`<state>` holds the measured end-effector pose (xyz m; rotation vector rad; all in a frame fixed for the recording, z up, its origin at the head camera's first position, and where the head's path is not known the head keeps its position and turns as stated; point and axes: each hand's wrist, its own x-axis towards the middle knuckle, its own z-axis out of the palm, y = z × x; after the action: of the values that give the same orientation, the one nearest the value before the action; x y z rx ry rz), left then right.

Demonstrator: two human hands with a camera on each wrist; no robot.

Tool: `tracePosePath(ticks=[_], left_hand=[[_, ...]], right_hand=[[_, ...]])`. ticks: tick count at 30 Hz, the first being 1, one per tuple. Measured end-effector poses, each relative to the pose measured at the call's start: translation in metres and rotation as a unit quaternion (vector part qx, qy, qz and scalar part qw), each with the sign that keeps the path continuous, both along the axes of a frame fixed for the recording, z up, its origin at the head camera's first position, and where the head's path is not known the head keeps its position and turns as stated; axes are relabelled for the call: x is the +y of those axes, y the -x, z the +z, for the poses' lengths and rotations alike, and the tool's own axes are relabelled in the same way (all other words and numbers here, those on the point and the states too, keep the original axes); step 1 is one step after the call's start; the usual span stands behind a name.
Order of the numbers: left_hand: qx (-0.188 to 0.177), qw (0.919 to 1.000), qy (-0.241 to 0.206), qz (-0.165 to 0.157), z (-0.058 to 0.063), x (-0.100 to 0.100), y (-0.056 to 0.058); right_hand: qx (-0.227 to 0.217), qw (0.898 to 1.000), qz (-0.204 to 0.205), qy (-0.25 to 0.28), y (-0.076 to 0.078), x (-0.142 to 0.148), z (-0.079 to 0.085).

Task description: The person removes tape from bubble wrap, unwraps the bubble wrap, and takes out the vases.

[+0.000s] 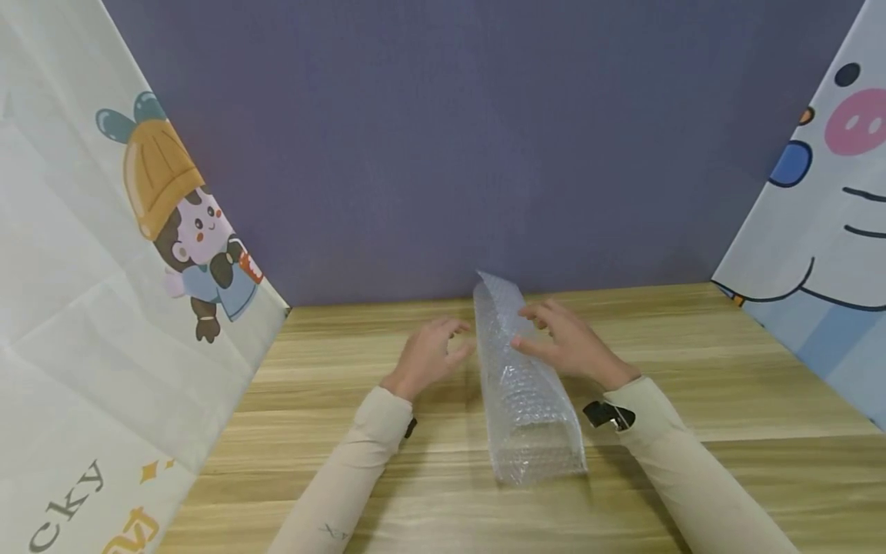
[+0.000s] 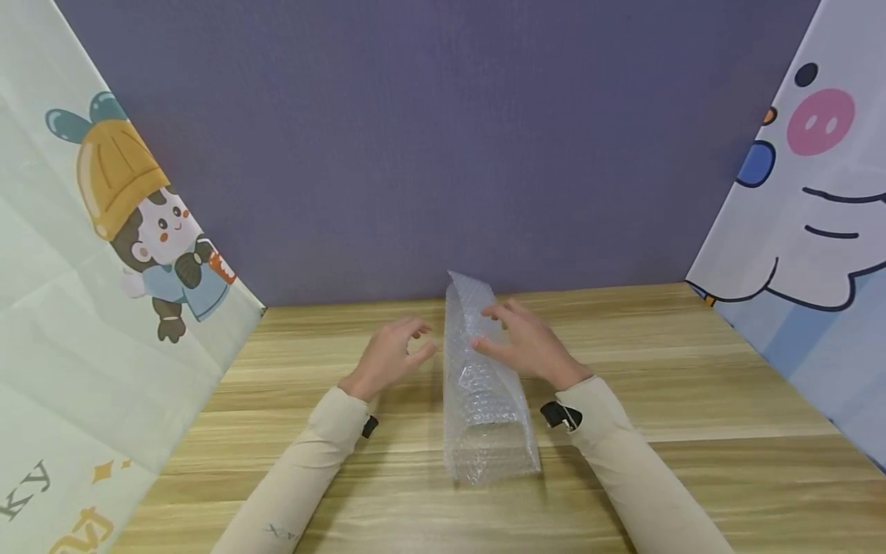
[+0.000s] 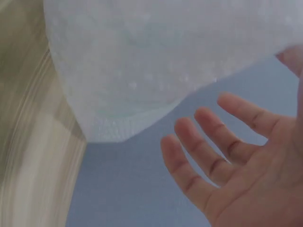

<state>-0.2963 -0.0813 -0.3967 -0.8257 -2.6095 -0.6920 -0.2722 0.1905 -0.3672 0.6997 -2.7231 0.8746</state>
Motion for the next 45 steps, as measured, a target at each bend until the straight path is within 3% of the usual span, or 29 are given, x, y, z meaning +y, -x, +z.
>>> tracePosePath(ticks=[4,11,29,45], left_hand=[[-0.038,0.9987,0.009,-0.034,0.001,0.01,-0.007],[-0.086,0.9943,0.045,-0.042,-0.001,0.023,-0.017],[-0.188,0.9805,0.018,-0.056,-0.007,0.026,-0.026],[-0.217,0.9745,0.015,-0.055,-0.009,0.029,-0.026]], right_hand=[[-0.018,1.0,0.011,-0.002,-0.002,-0.004,-0.001],[-0.012,1.0,0.009,-0.014,-0.004,-0.007,-0.003],[-0.008,1.0,-0.008,-0.015,-0.004,-0.01,-0.003],[0.02,0.999,-0.029,-0.011,-0.001,-0.01,-0.008]])
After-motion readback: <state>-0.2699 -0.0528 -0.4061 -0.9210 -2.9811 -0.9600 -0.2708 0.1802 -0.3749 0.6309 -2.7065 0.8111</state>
